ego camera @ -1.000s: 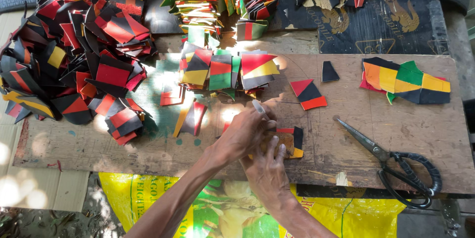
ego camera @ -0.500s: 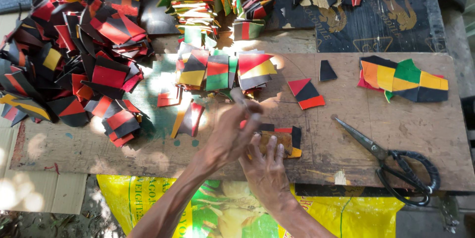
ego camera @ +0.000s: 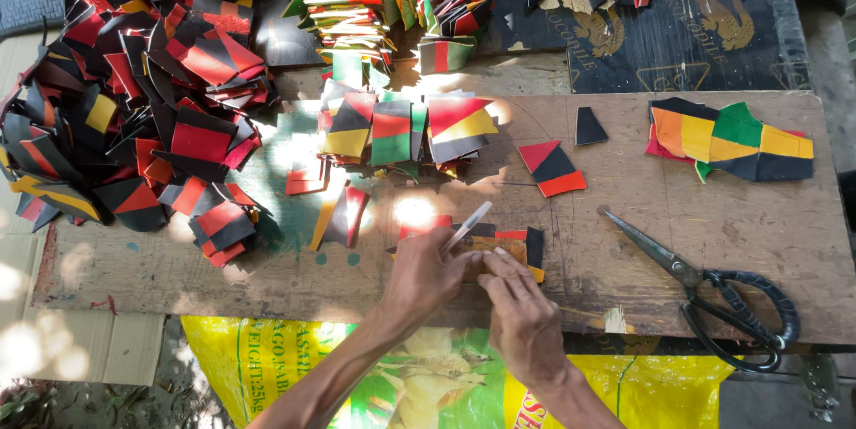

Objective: The person uses a utility knife and scissors to cut small multicolored rubber pieces on a wooden table. They repeatedly score, trim, and stack the cut pieces into piles while working outdoors under dappled sunlight.

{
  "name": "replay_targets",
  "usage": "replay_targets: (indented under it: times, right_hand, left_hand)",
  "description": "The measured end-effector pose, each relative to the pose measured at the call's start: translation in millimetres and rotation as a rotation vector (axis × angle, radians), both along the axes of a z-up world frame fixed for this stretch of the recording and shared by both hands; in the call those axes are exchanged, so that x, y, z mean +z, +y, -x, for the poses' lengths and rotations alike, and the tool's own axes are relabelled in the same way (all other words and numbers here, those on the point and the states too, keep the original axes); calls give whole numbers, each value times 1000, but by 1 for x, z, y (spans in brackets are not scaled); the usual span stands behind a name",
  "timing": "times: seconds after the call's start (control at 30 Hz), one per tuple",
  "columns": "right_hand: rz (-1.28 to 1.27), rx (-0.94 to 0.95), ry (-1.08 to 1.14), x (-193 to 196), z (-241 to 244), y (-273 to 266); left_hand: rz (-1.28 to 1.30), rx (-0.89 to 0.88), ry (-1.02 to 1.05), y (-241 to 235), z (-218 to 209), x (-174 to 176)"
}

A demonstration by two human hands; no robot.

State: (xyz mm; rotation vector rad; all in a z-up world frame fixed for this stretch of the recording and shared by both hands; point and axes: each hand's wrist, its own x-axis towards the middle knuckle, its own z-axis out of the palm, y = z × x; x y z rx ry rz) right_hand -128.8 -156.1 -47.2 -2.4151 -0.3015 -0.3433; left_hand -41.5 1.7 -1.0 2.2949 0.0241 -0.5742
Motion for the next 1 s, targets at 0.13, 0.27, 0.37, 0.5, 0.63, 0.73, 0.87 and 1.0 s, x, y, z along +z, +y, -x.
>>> replay_targets:
  times: [0.13,0.27,0.37,0.5,0.63,0.73,0.87,1.0]
  right_hand:
    - [-600,-155,198,7,18,-27]
    - [-1068,-239,512,10,33,-47]
    - [-1211,-222,659,11,40,-47]
    - [-1380,-211,739,13,43,-46]
    - [-1611,-235,768,11,48,-50]
    - [-1707,-208,694,6,50,-44]
    - [-1583,-137,572,3,58,-26]
    - [-1445,-69,574,6,62,-20]
  left_hand:
    - [-65,-29,-90,-8,1,-2]
    - [-94,-46,-139,-9,2,-7]
    - [-102,-61,-109,-11,2,-9]
    - [-115,-65,-90,-12,-1,-7]
    - [-104,-69,-107,-13,1,-6]
    - [-130,-72,-93,-15,-2,-5]
    - [-128,-73,-78,-16,-2,-4]
    - [-161,-85,-36,-17,-3,-3]
